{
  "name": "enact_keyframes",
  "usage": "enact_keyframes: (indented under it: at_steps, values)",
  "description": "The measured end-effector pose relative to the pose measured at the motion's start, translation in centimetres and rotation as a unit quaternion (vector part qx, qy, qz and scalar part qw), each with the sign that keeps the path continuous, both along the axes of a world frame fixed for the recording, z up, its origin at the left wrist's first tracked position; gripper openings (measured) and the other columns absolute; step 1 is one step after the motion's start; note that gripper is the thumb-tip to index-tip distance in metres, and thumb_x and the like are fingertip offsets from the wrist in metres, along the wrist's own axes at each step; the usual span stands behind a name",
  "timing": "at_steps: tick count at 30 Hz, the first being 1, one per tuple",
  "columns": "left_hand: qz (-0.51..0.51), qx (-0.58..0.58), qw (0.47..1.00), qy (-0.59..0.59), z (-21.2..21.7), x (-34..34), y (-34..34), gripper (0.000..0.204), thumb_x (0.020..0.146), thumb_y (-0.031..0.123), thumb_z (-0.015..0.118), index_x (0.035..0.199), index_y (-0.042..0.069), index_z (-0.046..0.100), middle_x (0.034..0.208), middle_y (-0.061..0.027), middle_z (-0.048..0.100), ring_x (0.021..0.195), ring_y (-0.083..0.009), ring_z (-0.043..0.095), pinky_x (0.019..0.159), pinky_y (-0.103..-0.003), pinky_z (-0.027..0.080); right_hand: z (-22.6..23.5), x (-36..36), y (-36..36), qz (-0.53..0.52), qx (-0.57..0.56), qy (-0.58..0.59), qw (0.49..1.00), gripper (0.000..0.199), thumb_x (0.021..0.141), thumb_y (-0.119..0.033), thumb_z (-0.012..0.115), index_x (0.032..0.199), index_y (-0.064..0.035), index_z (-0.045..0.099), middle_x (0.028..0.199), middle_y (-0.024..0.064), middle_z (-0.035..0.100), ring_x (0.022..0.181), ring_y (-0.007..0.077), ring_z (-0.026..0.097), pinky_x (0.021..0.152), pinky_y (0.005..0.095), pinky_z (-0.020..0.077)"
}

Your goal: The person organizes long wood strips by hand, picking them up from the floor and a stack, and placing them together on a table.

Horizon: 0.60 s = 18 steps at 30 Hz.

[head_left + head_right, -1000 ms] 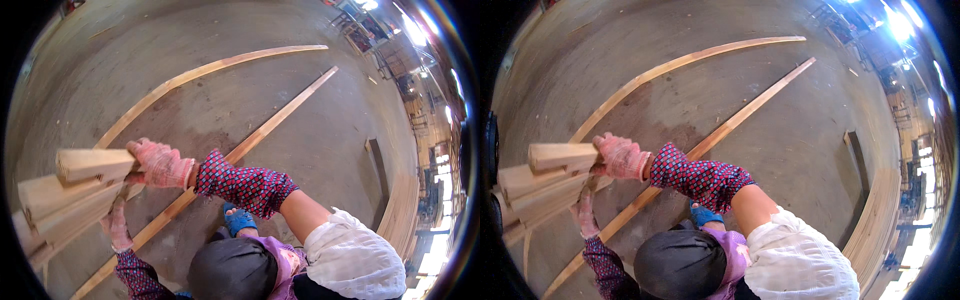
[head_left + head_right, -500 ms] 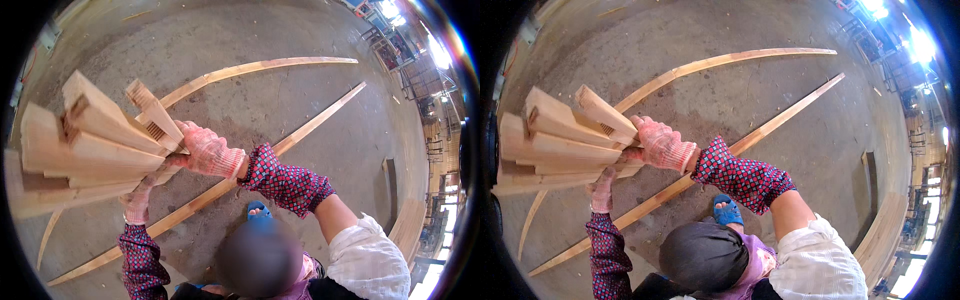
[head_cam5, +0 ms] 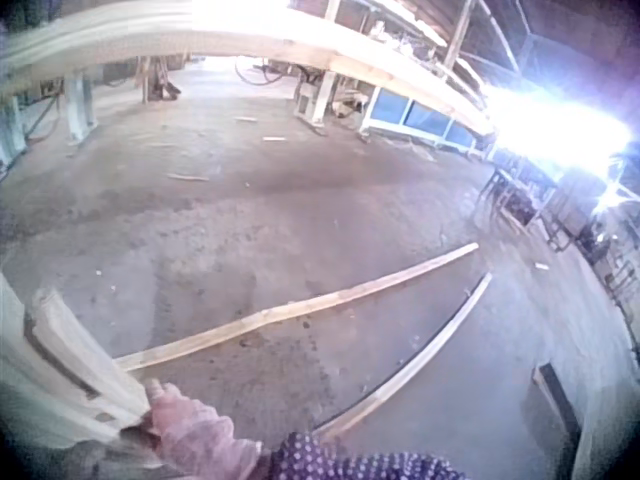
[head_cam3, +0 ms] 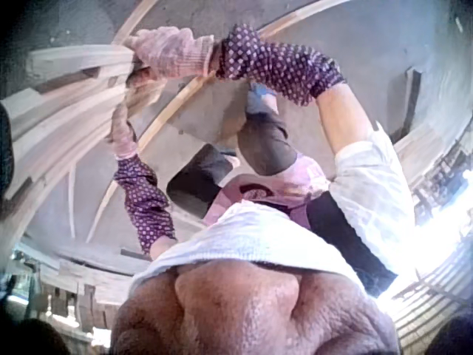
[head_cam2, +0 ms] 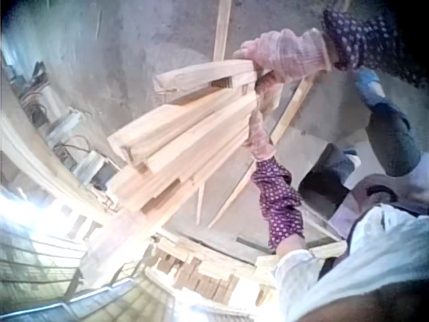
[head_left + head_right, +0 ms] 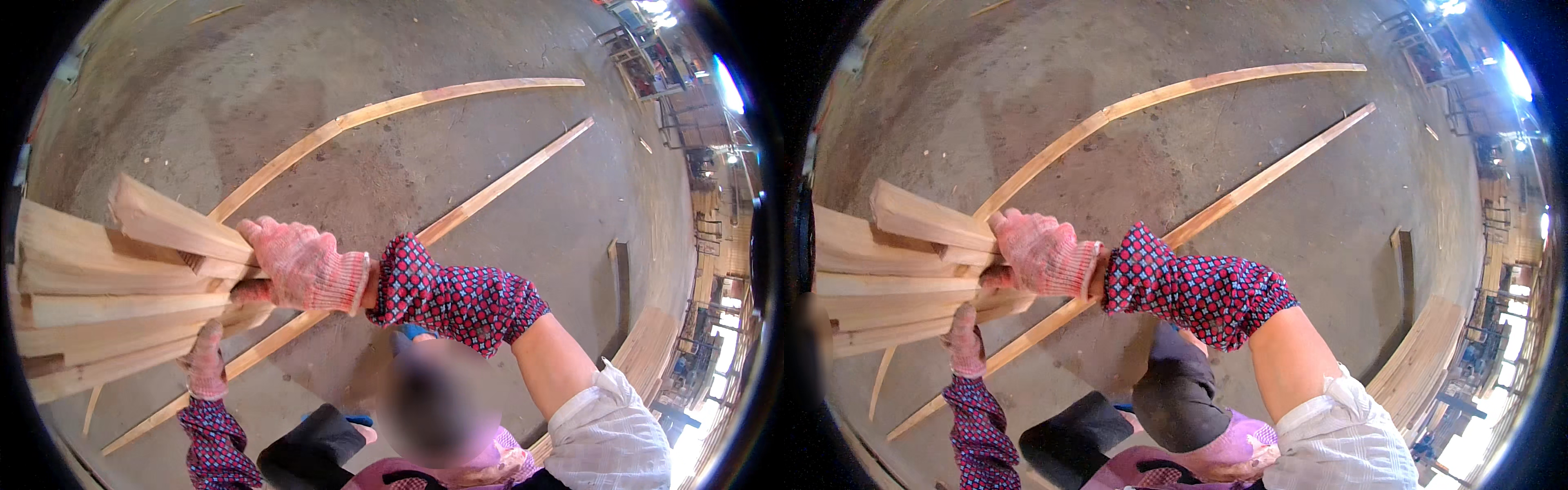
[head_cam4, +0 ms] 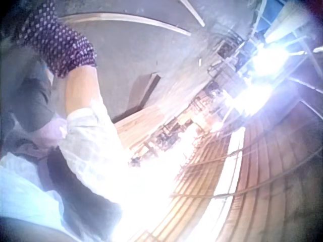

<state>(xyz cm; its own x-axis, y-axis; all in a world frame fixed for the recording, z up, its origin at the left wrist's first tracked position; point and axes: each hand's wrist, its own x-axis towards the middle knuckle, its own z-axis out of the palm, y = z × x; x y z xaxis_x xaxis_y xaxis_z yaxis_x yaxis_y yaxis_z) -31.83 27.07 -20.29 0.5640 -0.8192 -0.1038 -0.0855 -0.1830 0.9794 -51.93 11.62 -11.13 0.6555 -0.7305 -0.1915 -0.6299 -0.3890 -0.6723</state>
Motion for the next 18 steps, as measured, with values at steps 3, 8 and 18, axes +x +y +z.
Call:
enact_keyframes:
  at_steps: [3, 8, 18]
  values:
    - [0.02, 0.012, 0.999, 0.033, -1.0, 0.3, 1.7, 0.062, 0.073, 0.023, 0.084, 0.125, 0.001, 0.058, 0.12, -0.0067, 0.061, 0.105, -0.021, 0.056, 0.096, -0.037, 0.045, -0.6, 0.0, 0.1, 0.014, 0.033, -0.028, 0.999, 0.075, 0.07, -0.042, 0.083, 0.126, -0.0064, 0.05, 0.111, 0.0169, 0.061, 0.101, 0.0395, 0.063, 0.082, 0.0477, 0.0532]
    - [-0.045, 0.037, 0.995, 0.085, -2.3, -0.8, 0.5, 0.062, 0.073, 0.024, 0.085, 0.125, 0.002, 0.059, 0.119, -0.0064, 0.061, 0.104, -0.0209, 0.057, 0.094, -0.038, 0.046, -0.1, -0.9, -0.5, -0.015, 0.12, 0.092, 0.988, 0.074, 0.072, -0.042, 0.081, 0.129, -0.0059, 0.049, 0.114, 0.0169, 0.061, 0.106, 0.0389, 0.062, 0.085, 0.0484, 0.0526]
    - [-0.238, 0.088, 0.966, 0.043, -8.6, -0.7, -3.5, 0.065, 0.075, 0.026, 0.086, 0.128, 0.003, 0.057, 0.121, -0.013, 0.064, 0.103, -0.0268, 0.063, 0.09, -0.042, 0.052, -4.2, -4.2, -1.0, -0.123, 0.144, 0.083, 0.978, 0.076, 0.078, -0.05, 0.075, 0.13, -0.0031, 0.046, 0.117, 0.0213, 0.059, 0.108, 0.0387, 0.061, 0.09, 0.0469, 0.0498]
